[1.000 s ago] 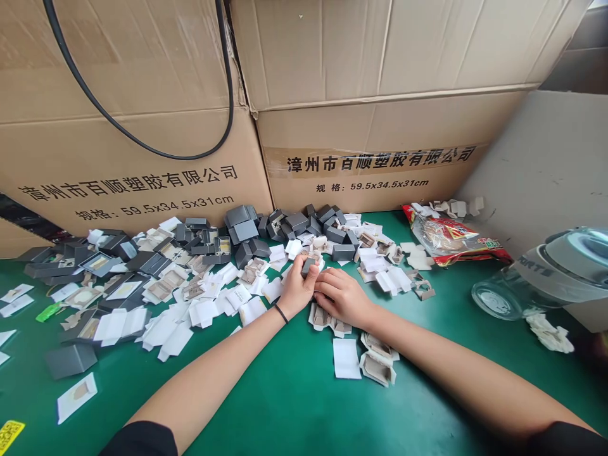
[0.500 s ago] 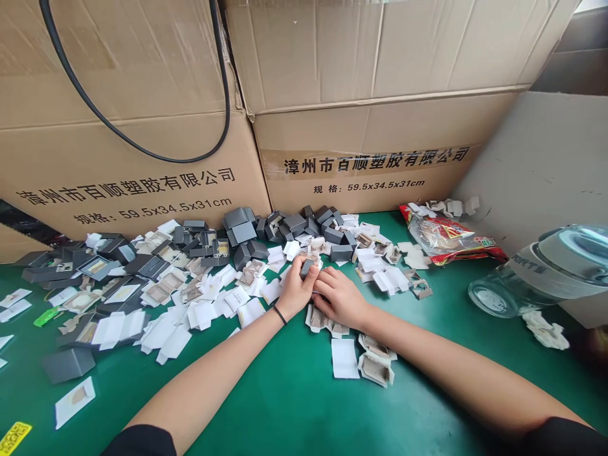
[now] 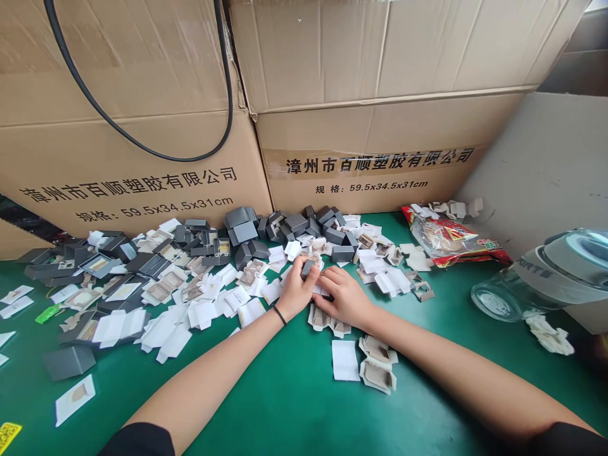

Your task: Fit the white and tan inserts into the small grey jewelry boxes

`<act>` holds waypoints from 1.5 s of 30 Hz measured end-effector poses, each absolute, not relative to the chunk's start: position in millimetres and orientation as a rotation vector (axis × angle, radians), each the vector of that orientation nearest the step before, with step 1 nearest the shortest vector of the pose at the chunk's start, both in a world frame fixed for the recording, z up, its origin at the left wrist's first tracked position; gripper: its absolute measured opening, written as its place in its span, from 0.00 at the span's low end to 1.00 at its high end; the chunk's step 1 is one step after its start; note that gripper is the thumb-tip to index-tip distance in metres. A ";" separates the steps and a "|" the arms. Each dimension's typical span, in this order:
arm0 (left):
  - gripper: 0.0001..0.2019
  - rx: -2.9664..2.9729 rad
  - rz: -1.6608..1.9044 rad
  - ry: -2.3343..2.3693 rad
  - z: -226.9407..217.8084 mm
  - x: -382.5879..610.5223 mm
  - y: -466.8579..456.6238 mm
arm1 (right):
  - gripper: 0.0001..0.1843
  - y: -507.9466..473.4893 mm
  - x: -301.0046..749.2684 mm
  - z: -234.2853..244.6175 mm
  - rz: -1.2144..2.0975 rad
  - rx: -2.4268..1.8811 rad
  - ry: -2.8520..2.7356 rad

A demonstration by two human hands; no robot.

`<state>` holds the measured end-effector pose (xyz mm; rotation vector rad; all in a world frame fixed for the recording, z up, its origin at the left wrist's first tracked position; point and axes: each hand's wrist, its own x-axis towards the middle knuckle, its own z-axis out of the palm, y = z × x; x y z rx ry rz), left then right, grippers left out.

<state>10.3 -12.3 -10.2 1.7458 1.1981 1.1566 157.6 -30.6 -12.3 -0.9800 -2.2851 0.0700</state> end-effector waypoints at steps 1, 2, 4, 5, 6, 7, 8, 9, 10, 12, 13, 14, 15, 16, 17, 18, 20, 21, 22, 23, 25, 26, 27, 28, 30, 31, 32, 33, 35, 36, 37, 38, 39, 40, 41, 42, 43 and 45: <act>0.18 1.746 1.153 1.198 -10.0 10.5 -12.6 | 0.07 -30.4 157.5 -11.9 0.075 -0.977 -2.286; 0.18 1.745 1.148 1.200 -9.7 10.6 -12.8 | 0.06 -30.2 157.5 -11.5 0.077 -0.975 -2.284; 0.19 1.747 1.145 1.207 -9.0 11.1 -13.3 | 0.06 -29.8 157.5 -10.9 0.077 -0.969 -2.281; 0.19 1.752 1.145 1.208 -8.6 11.4 -13.5 | 0.06 -29.7 157.5 -10.7 0.076 -0.963 -2.282; 0.19 1.760 1.146 1.206 -8.2 11.6 -13.6 | 0.05 -29.6 157.7 -10.7 0.076 -0.955 -2.284; 0.19 1.771 1.148 1.202 -7.8 11.9 -13.8 | 0.05 -29.5 157.8 -10.7 0.078 -0.947 -2.288; 0.20 1.781 1.150 1.198 -7.4 12.1 -13.9 | 0.05 -29.6 158.0 -10.9 0.081 -0.942 -2.292; 0.20 1.789 1.150 1.192 -7.0 12.2 -14.0 | 0.05 -29.7 158.2 -11.2 0.085 -0.939 -2.295; 0.20 1.795 1.149 1.188 -6.7 12.3 -14.2 | 0.05 -30.0 158.3 -11.7 0.089 -0.939 -2.296; 0.20 1.798 1.145 1.187 -6.2 12.4 -14.4 | 0.04 -30.8 158.2 -12.9 0.097 -0.943 -2.292; 0.20 1.799 1.142 1.187 -6.0 12.4 -14.5 | 0.04 -31.2 158.1 -13.5 0.098 -0.944 -2.288; 0.20 1.799 1.138 1.185 -6.0 12.4 -14.6 | 0.04 -31.6 157.9 -14.1 0.098 -0.944 -2.284; 0.20 1.799 1.136 1.184 -6.0 12.3 -14.7 | 0.04 -31.9 157.7 -14.5 0.096 -0.943 -2.281; 0.20 1.799 1.133 1.182 -6.1 12.3 -14.7 | 0.04 -32.1 157.6 -14.6 0.097 -0.941 -2.281; 0.20 1.798 1.128 1.182 -6.3 12.3 -14.7 | 0.04 -32.2 157.4 -14.6 0.101 -0.939 -2.280; 0.20 1.798 1.124 1.182 -6.5 12.2 -14.6 | 0.04 -32.3 157.3 -14.4 0.109 -0.940 -2.279; 0.20 1.799 1.120 1.185 -7.0 12.0 -14.3 | 0.04 -32.3 157.1 -13.9 0.134 -0.943 -2.272; 0.20 1.800 1.123 1.185 -7.3 11.9 -14.1 | 0.04 -32.3 157.1 -13.6 0.147 -0.944 -2.268; 0.20 1.801 1.128 1.183 -7.7 11.8 -13.9 | 0.03 -32.4 157.0 -13.4 0.158 -0.944 -2.262; 0.20 1.800 1.134 1.179 -8.1 11.6 -13.7 | 0.03 -32.5 156.9 -13.2 0.168 -0.946 -2.258; 0.20 1.796 1.136 1.172 -8.7 11.3 -13.5 | 0.03 -32.8 156.5 -13.1 0.184 -0.949 -2.252; 0.20 1.794 1.131 1.169 -9.0 11.1 -13.5 | 0.03 -32.9 156.3 -13.0 0.190 -0.952 -2.250; 0.20 1.790 1.126 1.167 -9.1 10.9 -13.5 | 0.03 -33.0 156.1 -12.9 0.196 -0.954 -2.249; 0.20 1.787 1.120 1.168 -9.2 10.8 -13.6 | 0.03 -32.9 155.9 -12.8 0.200 -0.955 -2.248; 0.20 1.785 1.117 1.169 -9.1 10.6 -13.8 | 0.04 -32.4 155.6 -12.5 0.209 -0.954 -2.251; 0.20 1.787 1.117 1.168 -9.1 10.6 -13.9 | 0.04 -32.1 155.6 -12.3 0.215 -0.954 -2.253; 0.20 1.788 1.118 1.166 -9.1 10.5 -13.9 | 0.04 -31.8 155.6 -12.2 0.221 -0.953 -2.254; 0.20 1.790 1.120 1.164 -9.0 10.5 -13.9 | 0.04 -31.6 155.7 -12.1 0.228 -0.952 -2.254; 0.20 1.793 1.120 1.157 -9.1 10.5 -13.9 | 0.05 -31.4 156.1 -12.0 0.240 -0.947 -2.253; 0.20 1.793 1.119 1.154 -9.1 10.5 -13.9 | 0.05 -31.4 156.3 -12.1 0.244 -0.945 -2.251; 0.19 1.792 1.118 1.150 -9.1 10.5 -13.8 | 0.05 -31.6 156.6 -12.1 0.247 -0.944 -2.251; 0.19 1.791 1.119 1.147 -9.2 10.5 -13.8 | 0.05 -31.8 156.8 -12.1 0.248 -0.944 -2.251; 0.19 1.791 1.118 1.145 -9.2 10.5 -13.8 | 0.05 -31.9 157.0 -12.1 0.248 -0.945 -2.251; 0.19 1.791 1.116 1.144 -9.2 10.4 -13.9 | 0.05 -32.1 157.1 -12.1 0.248 -0.945 -2.251; 0.19 1.792 1.115 1.145 -9.3 10.4 -13.9 | 0.05 -32.2 157.2 -12.1 0.247 -0.945 -2.251; 0.19 1.794 1.114 1.146 -9.3 10.3 -13.9 | 0.05 -32.3 157.3 -12.1 0.245 -0.945 -2.251; 0.18 1.797 1.114 1.147 -9.4 10.2 -13.8 | 0.05 -32.3 157.3 -12.0 0.244 -0.944 -2.252; 0.18 1.804 1.117 1.147 -9.8 10.1 -13.6 | 0.05 -32.2 157.2 -12.0 0.244 -0.944 -2.252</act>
